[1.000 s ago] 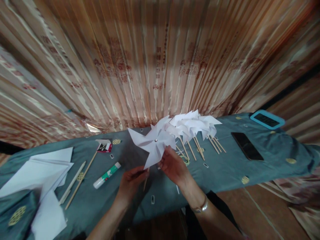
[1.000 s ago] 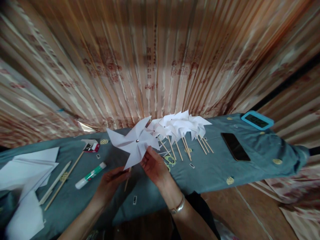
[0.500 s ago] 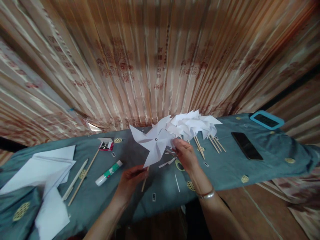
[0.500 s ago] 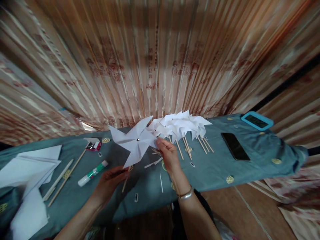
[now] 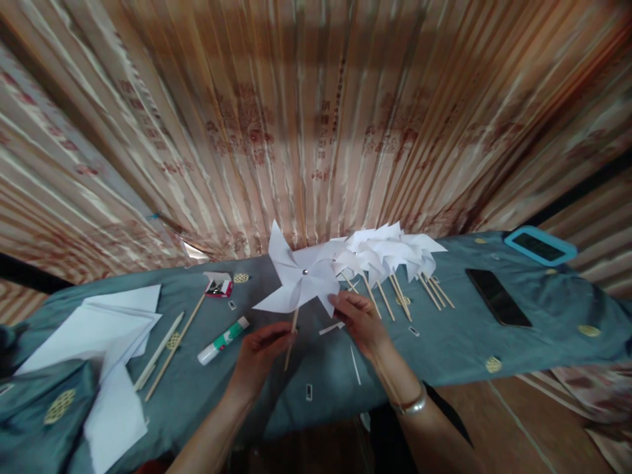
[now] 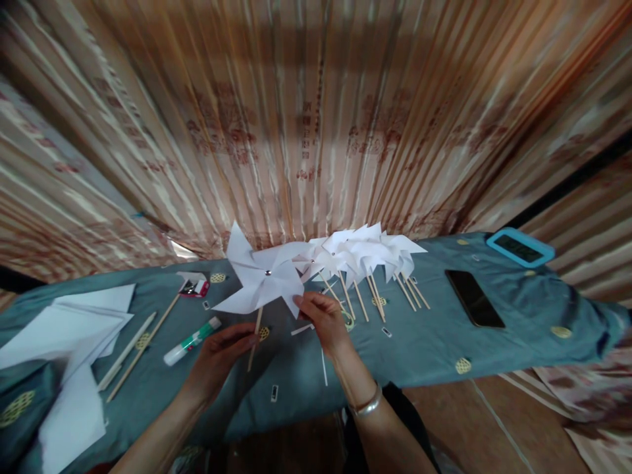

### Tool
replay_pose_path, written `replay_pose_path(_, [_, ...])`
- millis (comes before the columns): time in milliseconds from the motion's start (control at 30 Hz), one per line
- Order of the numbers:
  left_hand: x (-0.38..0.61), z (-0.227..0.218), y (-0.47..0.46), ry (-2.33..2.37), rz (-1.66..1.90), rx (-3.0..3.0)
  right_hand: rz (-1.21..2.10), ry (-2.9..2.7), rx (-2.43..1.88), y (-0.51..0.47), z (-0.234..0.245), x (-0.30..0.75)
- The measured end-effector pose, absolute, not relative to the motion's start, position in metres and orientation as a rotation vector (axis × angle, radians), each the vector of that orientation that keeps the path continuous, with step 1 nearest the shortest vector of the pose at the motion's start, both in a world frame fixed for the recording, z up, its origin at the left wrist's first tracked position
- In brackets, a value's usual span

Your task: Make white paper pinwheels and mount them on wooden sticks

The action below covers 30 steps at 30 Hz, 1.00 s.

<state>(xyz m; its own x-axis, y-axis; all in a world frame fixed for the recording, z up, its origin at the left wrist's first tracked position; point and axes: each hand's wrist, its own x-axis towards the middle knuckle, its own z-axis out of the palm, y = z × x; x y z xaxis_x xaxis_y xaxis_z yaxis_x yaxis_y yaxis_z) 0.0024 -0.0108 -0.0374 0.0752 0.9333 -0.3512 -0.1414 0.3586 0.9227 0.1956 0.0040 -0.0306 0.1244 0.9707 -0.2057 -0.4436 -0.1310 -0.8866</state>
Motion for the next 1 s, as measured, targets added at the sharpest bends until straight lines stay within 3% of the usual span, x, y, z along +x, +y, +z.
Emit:
replay_pose_path(467, [0.005,-0.041,-0.011,1.197,1.012,0.889,1.526,-0.808,-1.063,-0.005,-0.034,0.172])
replay_pose_path(1000, [0.006,-0.038,-0.013,1.150,0.960,0.862,1.394,-1.186,-1.091,-0.006,-0.028,0.183])
